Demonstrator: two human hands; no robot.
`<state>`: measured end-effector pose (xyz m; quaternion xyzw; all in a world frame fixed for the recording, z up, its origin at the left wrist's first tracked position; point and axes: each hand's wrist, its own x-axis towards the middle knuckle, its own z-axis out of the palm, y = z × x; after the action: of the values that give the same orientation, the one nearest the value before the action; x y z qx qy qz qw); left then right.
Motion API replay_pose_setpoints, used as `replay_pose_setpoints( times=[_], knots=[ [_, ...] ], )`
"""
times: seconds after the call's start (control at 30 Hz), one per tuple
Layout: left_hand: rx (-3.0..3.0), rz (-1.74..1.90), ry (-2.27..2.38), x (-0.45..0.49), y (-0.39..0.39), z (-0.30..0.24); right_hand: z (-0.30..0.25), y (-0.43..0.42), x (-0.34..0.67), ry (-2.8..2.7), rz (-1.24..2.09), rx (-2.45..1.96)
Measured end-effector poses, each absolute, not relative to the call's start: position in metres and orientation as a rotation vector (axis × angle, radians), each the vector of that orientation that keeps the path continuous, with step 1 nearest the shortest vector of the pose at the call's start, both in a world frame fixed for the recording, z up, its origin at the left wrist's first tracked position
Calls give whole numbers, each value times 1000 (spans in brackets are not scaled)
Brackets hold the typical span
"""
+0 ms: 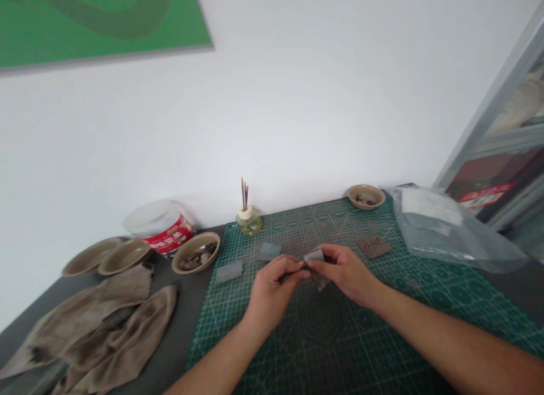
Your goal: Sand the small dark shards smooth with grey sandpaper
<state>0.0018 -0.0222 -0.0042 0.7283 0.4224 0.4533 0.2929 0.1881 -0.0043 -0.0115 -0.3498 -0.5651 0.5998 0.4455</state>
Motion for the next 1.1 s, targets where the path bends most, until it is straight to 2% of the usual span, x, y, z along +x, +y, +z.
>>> replay_pose_setpoints(
  times=[0.63,0.83,1.1],
  knots=[
    [2097,1154,1048,-1,-24,1,-6,-10,189,-1377,1459,-886],
    [1826,1180,1177,1,-24,-2,-6,-9,190,-1325,1437,-907],
    [1406,1175,977,6,-15,-3,-4,-6,190,-1276,1457,-841]
  ],
)
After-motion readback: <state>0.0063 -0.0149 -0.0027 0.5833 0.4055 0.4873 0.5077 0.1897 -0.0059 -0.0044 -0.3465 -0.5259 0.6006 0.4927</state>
